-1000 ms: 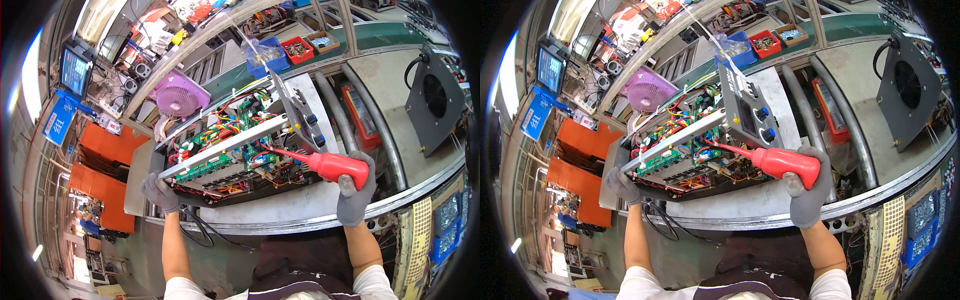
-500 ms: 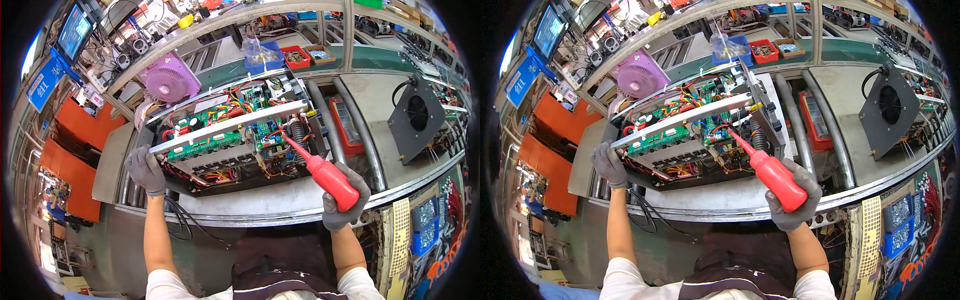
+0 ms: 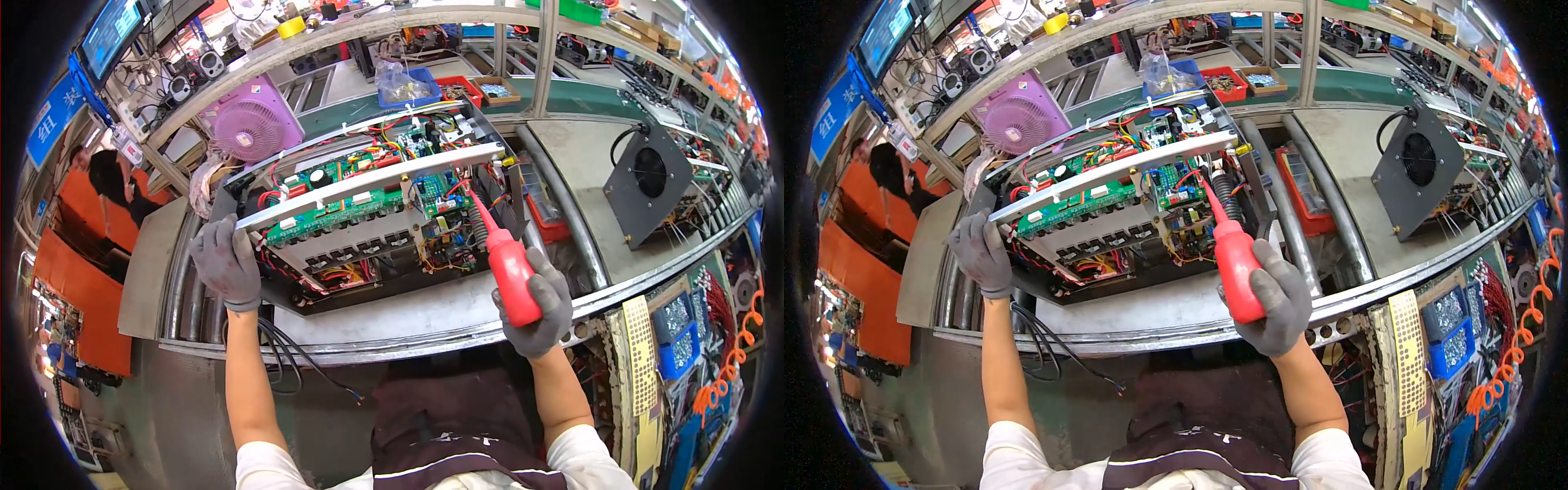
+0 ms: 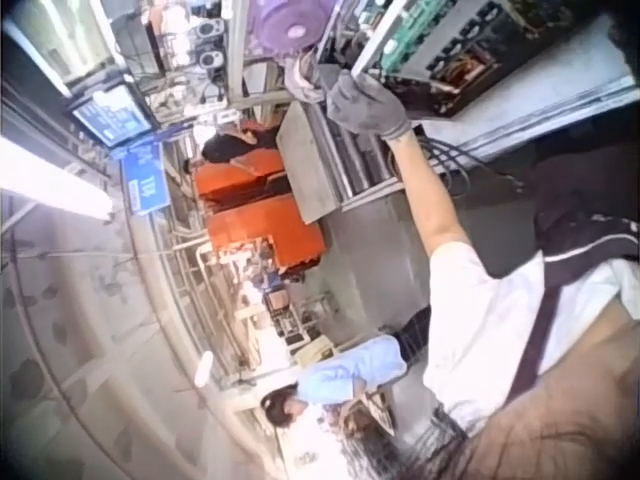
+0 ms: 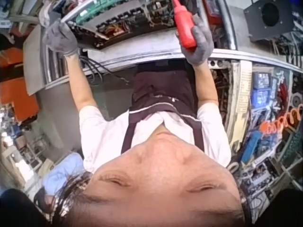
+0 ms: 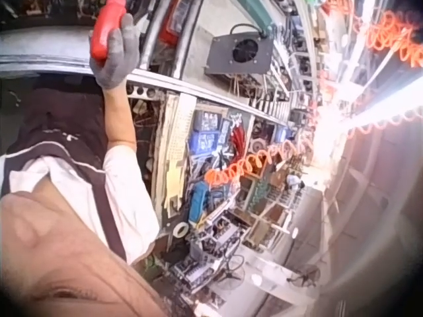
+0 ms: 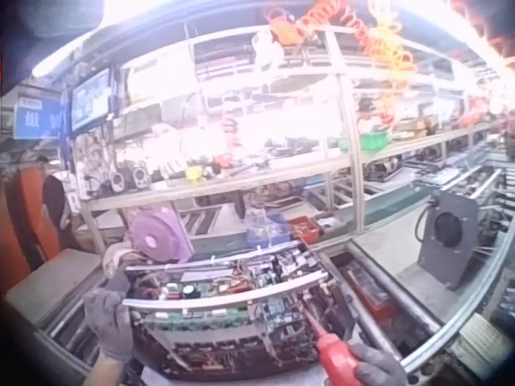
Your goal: The person tightens screws on an electronic component with a screwdriver, then applies sealant to the circuit board using an applicator bottle.
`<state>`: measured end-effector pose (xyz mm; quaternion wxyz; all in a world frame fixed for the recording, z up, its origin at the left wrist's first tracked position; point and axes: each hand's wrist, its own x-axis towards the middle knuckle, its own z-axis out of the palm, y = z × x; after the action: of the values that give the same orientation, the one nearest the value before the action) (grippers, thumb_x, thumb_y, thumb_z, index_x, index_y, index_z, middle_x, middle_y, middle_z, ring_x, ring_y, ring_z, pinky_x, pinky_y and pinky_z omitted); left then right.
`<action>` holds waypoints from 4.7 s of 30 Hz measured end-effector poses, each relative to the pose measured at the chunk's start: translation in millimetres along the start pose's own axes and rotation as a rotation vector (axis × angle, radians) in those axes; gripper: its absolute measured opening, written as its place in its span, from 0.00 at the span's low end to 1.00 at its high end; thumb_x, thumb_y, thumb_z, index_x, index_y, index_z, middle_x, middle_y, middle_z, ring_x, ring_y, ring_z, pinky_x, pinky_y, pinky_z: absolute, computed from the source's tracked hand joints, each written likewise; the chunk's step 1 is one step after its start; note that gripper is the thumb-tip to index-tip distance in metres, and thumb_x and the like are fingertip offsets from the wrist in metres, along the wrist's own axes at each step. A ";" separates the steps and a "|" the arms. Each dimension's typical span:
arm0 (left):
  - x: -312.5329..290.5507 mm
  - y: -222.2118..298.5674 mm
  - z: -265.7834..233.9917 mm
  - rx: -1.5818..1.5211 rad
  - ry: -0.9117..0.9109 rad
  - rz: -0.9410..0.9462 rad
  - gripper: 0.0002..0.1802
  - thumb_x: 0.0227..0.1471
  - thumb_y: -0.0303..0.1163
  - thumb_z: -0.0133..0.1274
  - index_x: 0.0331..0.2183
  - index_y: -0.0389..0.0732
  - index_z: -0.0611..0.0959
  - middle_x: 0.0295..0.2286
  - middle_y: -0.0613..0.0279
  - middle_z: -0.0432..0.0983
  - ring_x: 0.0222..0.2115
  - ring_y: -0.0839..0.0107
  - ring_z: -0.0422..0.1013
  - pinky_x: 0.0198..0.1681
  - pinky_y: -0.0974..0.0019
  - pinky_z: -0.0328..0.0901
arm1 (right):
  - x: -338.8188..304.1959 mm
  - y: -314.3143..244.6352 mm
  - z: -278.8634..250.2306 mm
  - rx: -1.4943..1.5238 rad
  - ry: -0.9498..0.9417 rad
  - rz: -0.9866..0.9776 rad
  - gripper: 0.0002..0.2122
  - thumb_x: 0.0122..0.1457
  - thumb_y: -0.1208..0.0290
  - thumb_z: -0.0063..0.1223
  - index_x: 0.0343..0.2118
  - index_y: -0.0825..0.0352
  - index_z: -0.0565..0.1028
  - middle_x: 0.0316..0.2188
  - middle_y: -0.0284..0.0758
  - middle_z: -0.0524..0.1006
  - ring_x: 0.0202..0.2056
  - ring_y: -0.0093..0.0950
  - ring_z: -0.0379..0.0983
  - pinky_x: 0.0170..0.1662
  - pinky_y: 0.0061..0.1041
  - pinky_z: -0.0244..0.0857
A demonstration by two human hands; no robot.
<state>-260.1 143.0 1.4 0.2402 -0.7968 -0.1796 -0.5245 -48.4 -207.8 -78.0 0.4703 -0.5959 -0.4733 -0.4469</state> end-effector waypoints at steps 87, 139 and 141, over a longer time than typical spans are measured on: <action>-2.5 -5.5 3.7 -0.008 0.051 -0.027 0.14 0.50 0.41 0.60 0.36 0.43 0.84 0.31 0.64 0.76 0.36 0.62 0.69 0.43 0.61 0.64 | 82.6 -22.0 -48.1 -0.354 -0.583 -0.335 0.26 0.36 0.78 0.65 0.43 0.67 0.70 0.43 0.47 0.76 0.35 0.43 0.76 0.36 0.35 0.72; -1.9 -4.6 -0.8 -0.039 0.028 -0.031 0.16 0.51 0.44 0.58 0.36 0.42 0.83 0.31 0.62 0.75 0.36 0.61 0.68 0.44 0.60 0.63 | 79.8 -30.4 -12.7 -0.626 -0.888 -0.542 0.19 0.44 0.72 0.58 0.42 0.63 0.73 0.44 0.45 0.74 0.36 0.34 0.72 0.37 0.29 0.69; -2.0 -3.6 -0.8 -0.040 0.027 -0.042 0.16 0.51 0.44 0.58 0.36 0.42 0.83 0.31 0.63 0.75 0.37 0.61 0.68 0.45 0.60 0.63 | 79.1 -34.3 -13.6 -0.632 -0.884 -0.546 0.19 0.44 0.72 0.59 0.42 0.64 0.73 0.44 0.45 0.74 0.36 0.34 0.72 0.37 0.29 0.69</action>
<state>-263.4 145.5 0.5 0.2154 -0.7903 -0.1824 -0.5438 -71.3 -206.1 6.1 -0.1018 -0.6929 -0.6039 -0.3806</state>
